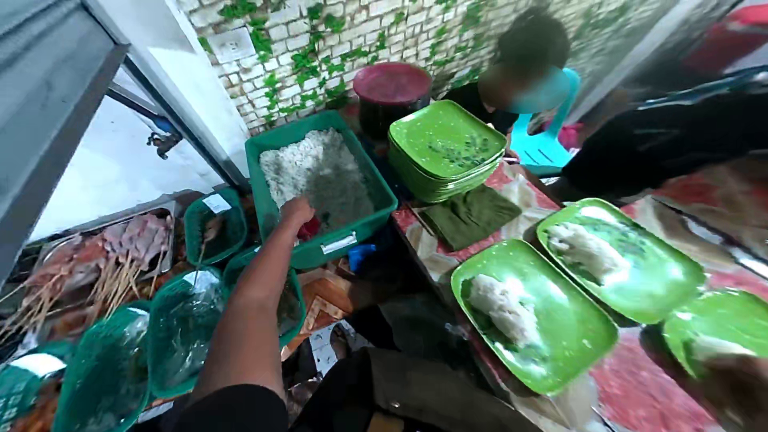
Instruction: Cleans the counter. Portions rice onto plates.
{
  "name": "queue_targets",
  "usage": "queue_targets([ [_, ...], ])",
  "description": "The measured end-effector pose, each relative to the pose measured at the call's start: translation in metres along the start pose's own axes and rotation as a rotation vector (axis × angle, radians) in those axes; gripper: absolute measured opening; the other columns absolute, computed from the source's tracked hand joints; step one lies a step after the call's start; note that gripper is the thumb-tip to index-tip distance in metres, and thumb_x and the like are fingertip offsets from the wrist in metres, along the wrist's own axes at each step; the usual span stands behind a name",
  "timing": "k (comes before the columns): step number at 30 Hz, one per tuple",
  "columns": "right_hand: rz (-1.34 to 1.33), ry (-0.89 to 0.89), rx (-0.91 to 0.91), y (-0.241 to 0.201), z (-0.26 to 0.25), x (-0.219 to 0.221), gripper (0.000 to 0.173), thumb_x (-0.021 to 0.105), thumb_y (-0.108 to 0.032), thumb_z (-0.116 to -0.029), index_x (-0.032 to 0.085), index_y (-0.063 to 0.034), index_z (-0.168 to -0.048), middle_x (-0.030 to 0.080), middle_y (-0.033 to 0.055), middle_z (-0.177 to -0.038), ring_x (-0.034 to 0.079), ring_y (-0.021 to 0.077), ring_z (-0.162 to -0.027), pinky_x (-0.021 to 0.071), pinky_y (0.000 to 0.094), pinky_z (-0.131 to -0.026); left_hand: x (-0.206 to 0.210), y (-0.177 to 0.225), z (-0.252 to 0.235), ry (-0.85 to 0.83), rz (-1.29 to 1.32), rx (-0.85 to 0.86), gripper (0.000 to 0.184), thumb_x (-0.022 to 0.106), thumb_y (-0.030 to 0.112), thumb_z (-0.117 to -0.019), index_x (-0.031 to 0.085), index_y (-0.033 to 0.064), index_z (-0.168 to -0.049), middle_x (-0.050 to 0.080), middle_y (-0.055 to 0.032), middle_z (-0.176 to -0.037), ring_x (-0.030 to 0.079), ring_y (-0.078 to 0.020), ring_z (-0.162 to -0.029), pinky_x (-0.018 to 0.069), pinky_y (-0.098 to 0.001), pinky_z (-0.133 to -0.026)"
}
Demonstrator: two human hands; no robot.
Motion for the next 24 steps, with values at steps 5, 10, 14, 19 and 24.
queue_targets([
  [5,-0.012,-0.416,0.008,-0.012,0.014,0.187,0.022,0.052,-0.025,-0.1042,0.072,-0.0269,-0.094,0.071,-0.0180,-0.082,0.064,-0.0039,-0.069,0.0555,0.0200,-0.064,0.032,-0.021,-0.057,-0.179,0.082,-0.100,0.086,0.077,0.043,-0.0876,0.040,0.0006,-0.153,0.054,-0.0311,-0.141,0.051,-0.0486,-0.133,0.0387,-0.0683,-0.108],
  [10,-0.153,-0.561,0.064,0.001,0.028,0.261,0.021,0.056,-0.037,-0.1038,0.074,-0.0305,-0.094,0.069,-0.0168,-0.077,0.061,-0.0050,-0.064,0.0524,0.0158,-0.061,0.048,-0.037,-0.073,-0.320,0.124,-0.222,0.097,0.080,0.043,-0.0853,0.031,-0.0005,-0.157,0.045,-0.0314,-0.150,0.044,-0.0442,-0.141,0.0358,-0.0616,-0.114],
  [14,-0.221,-0.603,0.055,0.001,0.012,0.276,0.023,0.058,-0.047,-0.1013,0.075,-0.0323,-0.097,0.070,-0.0153,-0.078,0.061,-0.0049,-0.064,0.0519,0.0147,-0.059,0.039,-0.036,-0.068,-0.405,0.106,-0.212,0.079,0.075,0.040,-0.0910,0.045,-0.0086,-0.146,0.051,-0.0289,-0.146,0.049,-0.0382,-0.139,0.0395,-0.0549,-0.113],
  [19,-0.090,-0.588,0.066,-0.048,-0.044,0.328,0.021,0.056,-0.032,-0.0998,0.070,-0.0218,-0.089,0.066,-0.0146,-0.071,0.058,-0.0039,-0.057,0.0506,0.0157,-0.053,0.023,-0.032,-0.066,-0.416,0.211,-0.166,0.066,0.074,0.041,-0.0924,0.058,-0.0074,-0.135,0.055,-0.0280,-0.141,0.051,-0.0390,-0.134,0.0390,-0.0558,-0.112],
  [24,0.044,-0.743,0.076,-0.091,-0.115,0.434,0.028,0.057,-0.016,-0.1026,0.058,0.0047,-0.121,0.068,0.0094,-0.104,0.068,0.0138,-0.088,0.0579,0.0330,-0.082,-0.012,-0.013,-0.041,-0.344,0.912,0.012,0.055,0.065,0.029,-0.1013,0.049,-0.0046,-0.142,0.061,-0.0220,-0.129,0.060,-0.0269,-0.113,0.0487,-0.0421,-0.099],
])
Point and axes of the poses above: each hand's wrist, its own z-axis away from the middle knuckle, its own x-axis out of the palm, y = z × x, the point moved 6 cm from there along -z, towards the middle knuckle
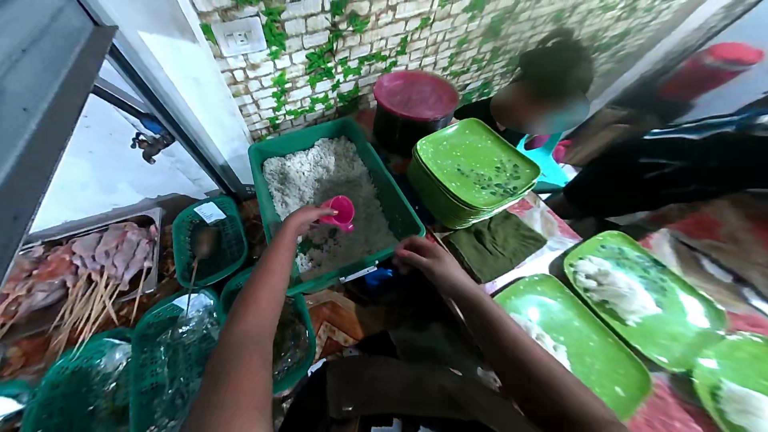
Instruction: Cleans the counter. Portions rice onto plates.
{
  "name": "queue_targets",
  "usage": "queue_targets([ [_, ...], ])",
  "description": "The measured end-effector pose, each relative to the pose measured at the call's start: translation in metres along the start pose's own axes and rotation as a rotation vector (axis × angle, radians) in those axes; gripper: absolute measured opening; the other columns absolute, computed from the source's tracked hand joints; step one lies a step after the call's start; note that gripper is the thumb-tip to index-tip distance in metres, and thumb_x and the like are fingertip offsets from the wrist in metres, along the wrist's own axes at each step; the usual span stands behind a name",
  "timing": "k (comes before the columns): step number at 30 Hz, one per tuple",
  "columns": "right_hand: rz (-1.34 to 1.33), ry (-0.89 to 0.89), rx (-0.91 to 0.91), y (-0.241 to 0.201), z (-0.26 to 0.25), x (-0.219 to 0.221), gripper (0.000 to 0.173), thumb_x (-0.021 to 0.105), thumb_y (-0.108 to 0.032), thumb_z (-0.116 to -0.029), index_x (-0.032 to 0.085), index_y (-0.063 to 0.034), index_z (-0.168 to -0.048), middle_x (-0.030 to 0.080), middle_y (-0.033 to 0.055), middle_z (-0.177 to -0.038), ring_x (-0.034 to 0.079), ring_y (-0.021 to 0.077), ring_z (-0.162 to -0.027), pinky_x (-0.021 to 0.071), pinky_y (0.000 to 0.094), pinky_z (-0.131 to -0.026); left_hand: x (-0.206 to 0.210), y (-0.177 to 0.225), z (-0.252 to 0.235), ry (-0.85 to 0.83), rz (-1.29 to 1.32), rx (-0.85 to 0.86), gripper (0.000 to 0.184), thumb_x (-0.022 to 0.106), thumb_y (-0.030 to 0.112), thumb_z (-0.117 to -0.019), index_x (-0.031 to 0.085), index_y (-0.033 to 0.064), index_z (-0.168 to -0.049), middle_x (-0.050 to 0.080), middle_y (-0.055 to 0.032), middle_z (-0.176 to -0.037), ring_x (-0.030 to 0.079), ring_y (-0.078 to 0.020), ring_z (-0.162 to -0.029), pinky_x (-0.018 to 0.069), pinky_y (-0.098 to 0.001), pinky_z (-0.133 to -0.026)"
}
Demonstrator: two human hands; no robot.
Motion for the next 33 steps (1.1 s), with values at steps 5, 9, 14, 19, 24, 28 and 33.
queue_targets([
  [5,-0.133,0.023,-0.075,-0.004,-0.081,0.035,0.062,0.072,-0.018,-0.0948,0.038,0.0028,-0.142,0.048,0.0218,-0.148,0.063,0.0228,-0.122,0.0551,0.0369,-0.100,0.027,0.012,0.076,0.042,0.579,0.264,0.047,0.054,0.008,-0.1039,0.040,0.0000,-0.148,0.057,-0.0169,-0.136,0.060,-0.0212,-0.119,0.0512,-0.0372,-0.102],
  [9,-0.340,-0.002,-0.097,-0.002,-0.093,0.054,0.048,0.068,-0.009,-0.0963,0.040,0.0017,-0.133,0.057,0.0186,-0.132,0.065,0.0208,-0.114,0.0566,0.0369,-0.095,0.033,-0.017,0.095,0.105,0.792,0.317,0.043,0.046,0.011,-0.1027,0.040,-0.0021,-0.143,0.062,-0.0127,-0.125,0.063,-0.0161,-0.109,0.0530,-0.0323,-0.096],
  [14,-0.358,-0.179,-0.037,-0.009,-0.106,0.067,0.038,0.060,-0.009,-0.1000,0.041,0.0001,-0.132,0.061,0.0149,-0.117,0.066,0.0186,-0.103,0.0570,0.0368,-0.091,0.039,-0.020,0.116,0.147,0.862,0.359,0.047,0.047,0.004,-0.1000,0.037,-0.0034,-0.145,0.060,-0.0140,-0.128,0.063,-0.0165,-0.110,0.0544,-0.0320,-0.096],
  [19,-0.305,-0.374,-0.157,-0.022,-0.135,0.070,0.042,0.061,-0.013,-0.0925,0.045,-0.0044,-0.130,0.063,0.0099,-0.116,0.066,0.0168,-0.104,0.0558,0.0383,-0.095,0.024,-0.017,0.116,0.187,0.810,0.429,0.053,0.054,0.009,-0.0943,0.038,-0.0033,-0.143,0.060,-0.0137,-0.129,0.062,-0.0169,-0.113,0.0543,-0.0344,-0.097],
  [24,0.101,-0.360,-0.134,-0.015,-0.203,0.066,0.042,0.071,-0.013,-0.0937,0.052,0.0003,-0.129,0.062,0.0171,-0.118,0.062,0.0220,-0.101,0.0537,0.0402,-0.089,-0.025,-0.039,0.130,0.621,-0.096,0.230,0.096,0.074,0.047,-0.0913,0.023,0.0080,-0.163,0.036,-0.0208,-0.161,0.042,-0.0366,-0.144,0.0386,-0.0558,-0.116],
  [28,0.805,-0.212,-0.163,0.028,-0.271,0.086,0.048,0.085,-0.024,-0.0839,0.066,-0.0055,-0.124,0.044,0.0288,-0.149,0.050,0.0456,-0.133,0.0494,0.0601,-0.104,-0.025,-0.072,0.120,0.617,-0.351,-0.128,0.087,0.056,0.041,-0.1031,0.005,0.0096,-0.165,0.013,-0.0200,-0.170,0.041,-0.0373,-0.146,0.0415,-0.0521,-0.114],
  [33,1.252,-0.296,-0.429,0.072,-0.324,0.120,0.040,0.066,-0.015,-0.0977,0.064,-0.0100,-0.137,0.026,0.0227,-0.166,0.018,0.0467,-0.154,0.0221,0.0617,-0.123,-0.019,-0.070,0.112,0.528,-0.459,-0.274,0.083,0.051,0.008,-0.1006,0.000,0.0157,-0.166,0.017,-0.0162,-0.169,0.064,-0.0315,-0.122,0.0564,-0.0434,-0.096],
])
Point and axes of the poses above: each hand's wrist, its own z-axis away from the middle knuckle, its own x-axis out of the palm, y = z × x, the point moved 6 cm from there along -z, towards the middle knuckle
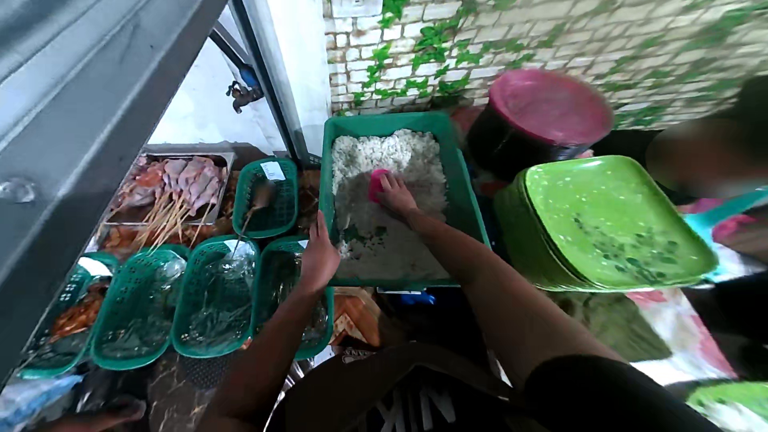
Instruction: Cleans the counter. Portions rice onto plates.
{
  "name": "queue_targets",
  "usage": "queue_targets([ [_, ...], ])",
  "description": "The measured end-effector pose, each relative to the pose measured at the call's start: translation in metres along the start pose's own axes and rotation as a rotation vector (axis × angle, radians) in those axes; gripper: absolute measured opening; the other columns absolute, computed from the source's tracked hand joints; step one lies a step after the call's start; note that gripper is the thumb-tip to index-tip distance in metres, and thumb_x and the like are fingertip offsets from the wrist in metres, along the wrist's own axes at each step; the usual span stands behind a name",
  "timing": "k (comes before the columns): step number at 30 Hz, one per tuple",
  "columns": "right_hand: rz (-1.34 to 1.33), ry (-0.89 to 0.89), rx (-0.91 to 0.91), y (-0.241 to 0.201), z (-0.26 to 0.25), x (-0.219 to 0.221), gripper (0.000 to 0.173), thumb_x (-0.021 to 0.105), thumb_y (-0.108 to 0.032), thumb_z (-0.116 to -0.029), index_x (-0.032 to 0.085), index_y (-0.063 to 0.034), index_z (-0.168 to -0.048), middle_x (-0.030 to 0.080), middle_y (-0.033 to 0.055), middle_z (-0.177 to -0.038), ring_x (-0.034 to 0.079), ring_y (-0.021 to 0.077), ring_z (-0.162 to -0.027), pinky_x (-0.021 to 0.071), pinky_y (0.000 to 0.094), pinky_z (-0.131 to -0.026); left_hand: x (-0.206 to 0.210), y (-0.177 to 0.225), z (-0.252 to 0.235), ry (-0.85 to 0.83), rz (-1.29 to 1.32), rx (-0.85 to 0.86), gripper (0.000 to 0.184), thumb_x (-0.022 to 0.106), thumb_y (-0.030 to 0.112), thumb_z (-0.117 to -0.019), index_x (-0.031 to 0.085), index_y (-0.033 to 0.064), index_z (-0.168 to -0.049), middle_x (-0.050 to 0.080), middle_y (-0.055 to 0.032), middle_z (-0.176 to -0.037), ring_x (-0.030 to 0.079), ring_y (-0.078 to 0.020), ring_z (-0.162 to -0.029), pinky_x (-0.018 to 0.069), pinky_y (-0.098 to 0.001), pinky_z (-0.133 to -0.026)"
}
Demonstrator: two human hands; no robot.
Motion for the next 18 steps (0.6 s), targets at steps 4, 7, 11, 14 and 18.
queue_targets([
  [4,-0.021,-0.037,0.021,-0.008,-0.007,0.015,0.038,0.077,-0.017,-0.0886,0.071,-0.0114,-0.126,0.028,0.0245,-0.163,0.028,0.0480,-0.149,0.0463,0.0633,-0.106,-0.001,0.000,-0.003,-0.052,-0.049,-0.033,0.086,0.050,0.004,-0.0988,-0.002,0.0176,-0.166,0.015,-0.0153,-0.170,0.064,-0.0315,-0.121,0.0560,-0.0434,-0.095],
  [7,-0.082,-0.103,0.079,-0.013,-0.003,0.024,0.046,0.084,-0.019,-0.0810,0.072,-0.0104,-0.124,0.029,0.0250,-0.162,0.036,0.0485,-0.144,0.0567,0.0618,-0.091,0.001,-0.002,-0.005,-0.057,-0.068,-0.029,0.084,0.047,0.004,-0.0992,-0.003,0.0182,-0.165,0.019,-0.0154,-0.169,0.066,-0.0302,-0.117,0.0567,-0.0429,-0.093],
  [11,-0.149,-0.329,0.150,-0.024,0.002,0.040,0.049,0.083,-0.026,-0.0858,0.069,-0.0076,-0.129,0.025,0.0245,-0.164,0.035,0.0486,-0.145,0.0512,0.0634,-0.099,0.000,-0.002,-0.005,-0.072,-0.067,-0.036,0.083,0.045,0.005,-0.1005,-0.004,0.0192,-0.165,0.019,-0.0159,-0.168,0.067,-0.0294,-0.116,0.0564,-0.0420,-0.094],
  [14,-0.188,-0.417,0.028,-0.040,0.013,0.059,0.047,0.083,-0.034,-0.0841,0.071,-0.0085,-0.122,0.036,0.0262,-0.157,0.042,0.0476,-0.140,0.0456,0.0652,-0.105,-0.001,-0.002,-0.005,-0.078,-0.053,-0.042,0.084,0.047,0.006,-0.1002,-0.005,0.0206,-0.165,0.020,-0.0168,-0.168,0.066,-0.0313,-0.116,0.0562,-0.0445,-0.094],
  [18,-0.216,-0.603,-0.117,-0.074,0.043,0.065,0.053,0.082,-0.037,-0.0857,0.069,-0.0025,-0.123,0.036,0.0289,-0.157,0.045,0.0482,-0.137,0.0419,0.0653,-0.108,0.002,-0.003,-0.007,-0.065,-0.050,-0.051,0.088,0.049,0.007,-0.1000,-0.007,0.0231,-0.165,0.019,-0.0157,-0.169,0.067,-0.0308,-0.114,0.0563,-0.0448,-0.094],
])
Point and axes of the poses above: each hand's wrist, its own z-axis away from the middle knuckle, its own x-axis out of the palm, y = z × x, the point moved 6 cm from there along -z, towards the middle knuckle
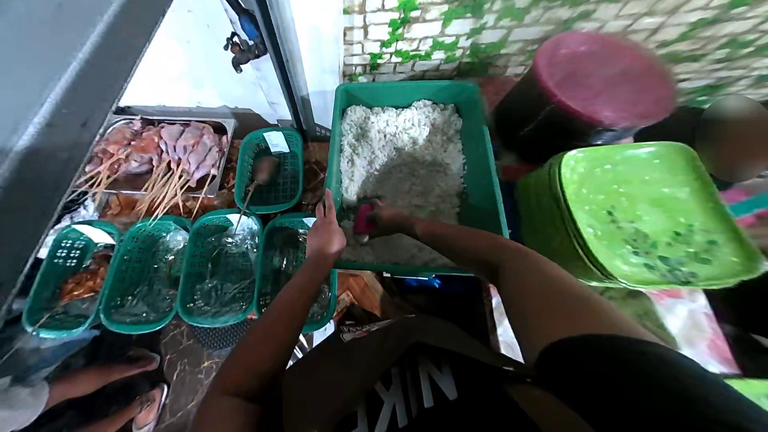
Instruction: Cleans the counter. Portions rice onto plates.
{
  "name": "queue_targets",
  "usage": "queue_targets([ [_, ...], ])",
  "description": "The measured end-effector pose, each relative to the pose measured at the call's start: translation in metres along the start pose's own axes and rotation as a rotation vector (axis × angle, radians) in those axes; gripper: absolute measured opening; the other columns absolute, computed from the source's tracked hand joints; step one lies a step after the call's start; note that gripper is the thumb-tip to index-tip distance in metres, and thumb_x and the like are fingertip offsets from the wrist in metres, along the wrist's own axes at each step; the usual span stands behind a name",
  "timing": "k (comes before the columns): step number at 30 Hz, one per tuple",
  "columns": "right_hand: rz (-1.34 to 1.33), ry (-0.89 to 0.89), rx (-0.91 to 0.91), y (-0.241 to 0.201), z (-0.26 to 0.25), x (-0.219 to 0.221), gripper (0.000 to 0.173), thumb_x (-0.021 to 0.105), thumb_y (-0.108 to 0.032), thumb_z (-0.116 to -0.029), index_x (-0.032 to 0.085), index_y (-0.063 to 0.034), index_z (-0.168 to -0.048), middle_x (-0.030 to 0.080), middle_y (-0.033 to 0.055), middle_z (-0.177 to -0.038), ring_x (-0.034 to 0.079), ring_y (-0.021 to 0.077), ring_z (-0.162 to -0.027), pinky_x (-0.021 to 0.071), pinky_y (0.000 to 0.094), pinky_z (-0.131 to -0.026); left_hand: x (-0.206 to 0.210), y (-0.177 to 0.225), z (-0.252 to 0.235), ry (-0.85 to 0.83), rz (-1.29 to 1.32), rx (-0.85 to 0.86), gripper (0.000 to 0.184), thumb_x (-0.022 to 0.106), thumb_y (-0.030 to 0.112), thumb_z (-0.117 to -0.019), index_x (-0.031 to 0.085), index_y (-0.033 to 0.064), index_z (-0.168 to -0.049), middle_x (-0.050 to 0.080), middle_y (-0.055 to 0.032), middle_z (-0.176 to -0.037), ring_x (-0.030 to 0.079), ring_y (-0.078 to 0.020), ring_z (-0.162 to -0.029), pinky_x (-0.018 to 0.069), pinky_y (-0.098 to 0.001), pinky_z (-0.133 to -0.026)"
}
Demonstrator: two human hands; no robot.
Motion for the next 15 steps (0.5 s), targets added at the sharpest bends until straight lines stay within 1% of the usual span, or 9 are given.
queue_targets([
  [2,0.039,-0.071,-0.031,-0.012,0.012,0.001,0.052,0.081,-0.035,-0.0873,0.068,-0.0017,-0.125,0.035,0.0284,-0.157,0.048,0.0474,-0.135,0.0418,0.0650,-0.107,0.000,0.000,0.001,0.013,0.002,0.000,0.086,0.048,0.007,-0.1004,-0.006,0.0234,-0.165,0.019,-0.0151,-0.169,0.068,-0.0307,-0.113,0.0564,-0.0448,-0.093],
  [3,0.055,-0.082,-0.059,-0.016,0.017,0.000,0.051,0.081,-0.034,-0.0878,0.068,-0.0013,-0.125,0.036,0.0286,-0.157,0.047,0.0472,-0.135,0.0409,0.0648,-0.108,-0.001,0.001,0.001,0.015,0.001,-0.001,0.085,0.047,0.006,-0.1006,-0.005,0.0235,-0.165,0.019,-0.0151,-0.169,0.068,-0.0309,-0.113,0.0563,-0.0450,-0.093],
  [5,0.088,-0.094,-0.143,-0.025,0.026,-0.001,0.048,0.081,-0.031,-0.0882,0.069,-0.0003,-0.123,0.039,0.0296,-0.154,0.049,0.0472,-0.133,0.0428,0.0628,-0.107,0.000,0.001,0.000,0.015,0.001,-0.007,0.085,0.046,0.006,-0.1007,-0.006,0.0236,-0.165,0.019,-0.0156,-0.169,0.068,-0.0318,-0.112,0.0562,-0.0459,-0.093],
  [7,0.095,-0.152,-0.213,-0.038,0.037,0.003,0.048,0.080,-0.029,-0.0896,0.068,0.0022,-0.124,0.041,0.0323,-0.151,0.047,0.0486,-0.134,0.0406,0.0626,-0.109,0.001,0.000,0.000,0.025,0.014,-0.004,0.087,0.047,0.005,-0.0999,-0.006,0.0236,-0.165,0.019,-0.0157,-0.169,0.068,-0.0332,-0.112,0.0566,-0.0475,-0.092],
  [9,0.108,-0.184,-0.251,-0.045,0.045,0.009,0.047,0.079,-0.029,-0.0904,0.069,0.0039,-0.123,0.042,0.0336,-0.149,0.046,0.0495,-0.135,0.0397,0.0626,-0.109,0.002,-0.001,0.000,0.049,0.029,0.012,0.088,0.049,0.004,-0.0992,-0.005,0.0231,-0.166,0.020,-0.0151,-0.168,0.068,-0.0336,-0.111,0.0570,-0.0487,-0.091],
  [12,0.099,-0.205,-0.190,-0.045,0.054,0.002,0.047,0.079,-0.032,-0.0906,0.069,0.0026,-0.122,0.044,0.0303,-0.148,0.051,0.0465,-0.130,0.0437,0.0624,-0.104,0.002,0.000,0.000,0.074,0.041,0.024,0.089,0.052,0.004,-0.0986,-0.004,0.0229,-0.166,0.022,-0.0154,-0.167,0.068,-0.0340,-0.110,0.0575,-0.0498,-0.090],
  [14,0.040,-0.187,-0.159,-0.050,0.071,-0.011,0.045,0.080,-0.027,-0.0896,0.069,0.0031,-0.121,0.049,0.0281,-0.144,0.055,0.0436,-0.125,0.0444,0.0603,-0.104,0.001,0.000,0.001,0.079,0.032,0.021,0.090,0.052,0.004,-0.0986,-0.004,0.0229,-0.166,0.022,-0.0163,-0.167,0.068,-0.0348,-0.110,0.0575,-0.0502,-0.090],
  [15,0.016,-0.174,-0.147,-0.053,0.081,-0.018,0.045,0.080,-0.025,-0.0897,0.068,0.0030,-0.123,0.050,0.0274,-0.143,0.055,0.0426,-0.125,0.0443,0.0592,-0.104,0.001,0.001,0.002,0.079,0.026,0.022,0.090,0.052,0.004,-0.0988,-0.005,0.0229,-0.166,0.022,-0.0162,-0.167,0.068,-0.0348,-0.111,0.0573,-0.0501,-0.091],
])
Point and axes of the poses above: each hand's wrist, its own z-axis away from the middle knuckle, its own x-axis out of the palm, y = z × x, the point moved 6 cm from there along -z, towards the middle knuckle
